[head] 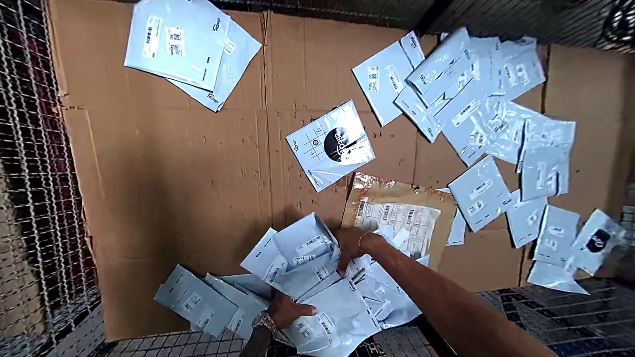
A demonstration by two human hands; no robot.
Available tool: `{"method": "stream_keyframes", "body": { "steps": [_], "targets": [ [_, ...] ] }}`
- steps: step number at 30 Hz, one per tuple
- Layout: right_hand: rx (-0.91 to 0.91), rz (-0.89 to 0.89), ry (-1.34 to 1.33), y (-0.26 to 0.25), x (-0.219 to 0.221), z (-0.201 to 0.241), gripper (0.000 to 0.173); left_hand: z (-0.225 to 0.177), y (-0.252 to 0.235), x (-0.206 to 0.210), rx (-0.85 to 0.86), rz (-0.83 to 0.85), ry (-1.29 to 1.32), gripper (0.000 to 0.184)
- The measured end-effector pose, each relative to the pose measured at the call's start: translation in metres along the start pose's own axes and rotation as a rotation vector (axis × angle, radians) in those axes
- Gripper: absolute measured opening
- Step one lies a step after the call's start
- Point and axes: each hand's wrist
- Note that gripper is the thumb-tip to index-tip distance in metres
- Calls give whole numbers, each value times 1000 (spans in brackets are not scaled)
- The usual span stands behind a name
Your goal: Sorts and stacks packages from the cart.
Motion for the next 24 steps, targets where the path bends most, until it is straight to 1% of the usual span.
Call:
{"method": "stream_keyframes", "body": {
  "steps": [1, 4, 6, 9, 10, 12, 14, 15, 16, 17, 18, 21, 22, 24],
  "targets": [
    [2, 13, 2, 0, -3, 2, 79, -1, 3, 3, 26, -45, 55, 106],
    [-19, 47, 40, 12, -12, 13, 76, -6, 20, 9, 35, -93, 143, 92],
    [-50, 20, 35, 25, -16, 22, 71, -13, 35, 12, 56, -147, 221, 86],
    [-145, -44, 30, 46, -27, 36, 65, -29, 66, 16, 103, -239, 349, 87],
    [-147, -61, 47, 57, -37, 43, 66, -37, 74, 17, 117, -277, 398, 88],
    [-84, -112, 108, 87, -58, 63, 63, -53, 94, 18, 151, -332, 493, 88],
    [25, -194, 244, 137, -74, 90, 63, -72, 118, 22, 200, -384, 605, 89],
    [55, -280, 301, 167, -77, 103, 62, -82, 130, 26, 230, -407, 667, 90],
    [55, -391, 354, 195, -78, 113, 58, -94, 141, 30, 274, -428, 727, 92],
    [59, -444, 374, 225, -82, 123, 53, -106, 154, 36, 326, -443, 790, 91],
    [67, -451, 375, 253, -90, 133, 48, -121, 167, 42, 381, -451, 850, 90],
    [109, -576, 489, 346, -95, 147, 42, -171, 201, 65, 572, -461, 952, 85],
    [119, -655, 499, 379, -91, 147, 41, -189, 214, 74, 624, -455, 965, 82],
    [95, -891, 490, 445, -73, 136, 34, -225, 239, 96, 719, -419, 938, 77]
  ]
}}
Point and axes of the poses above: each hand's wrist, its own y-axis away from the middle knuckle, its own x-axis out of the palm, z = x × y, and after that the axes turned 4 degrees about x, right-handed
